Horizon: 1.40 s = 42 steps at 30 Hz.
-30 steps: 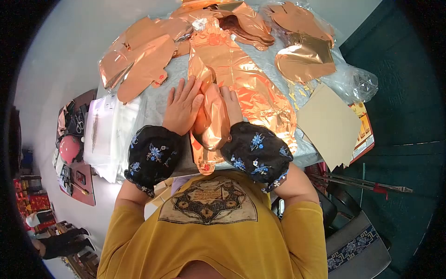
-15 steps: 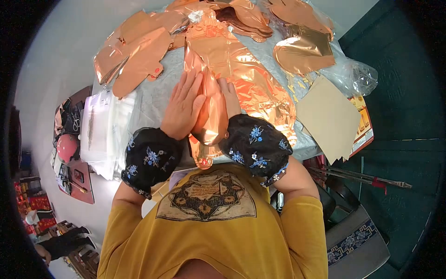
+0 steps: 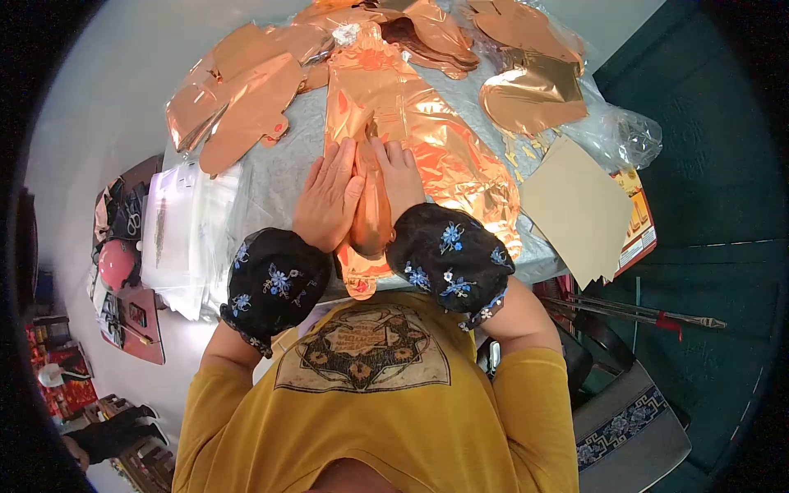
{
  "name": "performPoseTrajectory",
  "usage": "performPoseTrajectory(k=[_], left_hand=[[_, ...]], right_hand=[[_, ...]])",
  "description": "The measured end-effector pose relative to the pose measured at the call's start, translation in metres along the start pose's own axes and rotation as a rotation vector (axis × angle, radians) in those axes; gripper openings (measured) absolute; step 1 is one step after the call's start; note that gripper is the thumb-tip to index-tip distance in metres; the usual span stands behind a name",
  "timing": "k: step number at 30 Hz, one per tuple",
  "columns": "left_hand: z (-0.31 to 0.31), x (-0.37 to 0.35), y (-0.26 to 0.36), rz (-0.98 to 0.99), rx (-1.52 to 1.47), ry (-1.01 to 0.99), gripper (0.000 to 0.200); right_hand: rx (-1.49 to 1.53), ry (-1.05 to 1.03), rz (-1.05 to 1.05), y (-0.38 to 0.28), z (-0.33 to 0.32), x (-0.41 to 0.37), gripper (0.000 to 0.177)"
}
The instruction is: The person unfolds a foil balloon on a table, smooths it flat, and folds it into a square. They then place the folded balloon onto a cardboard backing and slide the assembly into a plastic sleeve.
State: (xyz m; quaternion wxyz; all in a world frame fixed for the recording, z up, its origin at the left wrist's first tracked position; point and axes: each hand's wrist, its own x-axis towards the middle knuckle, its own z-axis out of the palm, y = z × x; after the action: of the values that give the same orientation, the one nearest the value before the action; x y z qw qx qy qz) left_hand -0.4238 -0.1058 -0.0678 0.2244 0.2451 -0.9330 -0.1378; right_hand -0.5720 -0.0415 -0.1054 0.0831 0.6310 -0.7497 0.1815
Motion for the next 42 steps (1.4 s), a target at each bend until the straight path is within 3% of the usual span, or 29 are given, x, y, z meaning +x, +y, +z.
performPoseTrajectory(k=[4, 6, 9, 15, 17, 19, 20, 21, 24, 28, 37, 40, 42], left_hand=[[0.000, -0.001, -0.001, 0.009, 0.033, 0.000, 0.059], [0.000, -0.001, 0.000, 0.007, 0.032, 0.001, 0.059], [-0.002, 0.000, 0.000, -0.013, 0.019, -0.016, 0.060], [-0.008, 0.003, -0.001, -0.053, -0.126, -0.014, 0.062], [-0.011, 0.005, -0.006, -0.092, -0.191, -0.025, 0.061], [-0.020, 0.011, -0.005, -0.082, -0.146, -0.016, 0.061], [-0.023, 0.013, -0.005, -0.072, -0.101, -0.007, 0.060], [-0.021, 0.015, -0.009, -0.070, -0.099, -0.007, 0.060], [-0.013, 0.018, -0.018, -0.033, -0.054, -0.040, 0.058], [-0.006, 0.016, -0.019, -0.017, 0.019, -0.040, 0.056], [0.007, 0.009, -0.020, 0.044, 0.202, 0.063, 0.055], [0.010, 0.009, -0.020, 0.044, 0.238, 0.073, 0.055], [0.012, 0.010, -0.021, 0.047, 0.244, 0.077, 0.055]], right_hand=[[0.166, 0.055, 0.004, 0.007, 0.014, 0.000, 0.049], [0.090, 0.017, 0.009, 0.001, 0.001, 0.000, 0.066], [0.012, 0.135, -0.134, -0.003, -0.015, 0.003, 0.067], [0.133, 0.060, -0.016, -0.019, -0.035, 0.000, 0.067], [0.125, 0.117, -0.032, -0.008, -0.007, -0.005, 0.069], [0.288, 0.442, -0.078, -0.013, -0.007, -0.011, 0.069], [0.024, 0.315, -0.132, -0.020, -0.022, -0.012, 0.070], [0.025, 0.318, -0.131, -0.018, -0.024, -0.009, 0.070], [0.332, 0.031, -0.002, -0.012, -0.030, -0.003, 0.069], [0.090, 0.103, -0.055, -0.006, -0.013, 0.002, 0.061], [0.155, 0.002, 0.053, -0.011, -0.030, -0.001, 0.074], [0.192, 0.055, 0.099, -0.013, -0.032, 0.000, 0.068], [0.270, 0.066, 0.039, -0.021, -0.055, 0.001, 0.054]])
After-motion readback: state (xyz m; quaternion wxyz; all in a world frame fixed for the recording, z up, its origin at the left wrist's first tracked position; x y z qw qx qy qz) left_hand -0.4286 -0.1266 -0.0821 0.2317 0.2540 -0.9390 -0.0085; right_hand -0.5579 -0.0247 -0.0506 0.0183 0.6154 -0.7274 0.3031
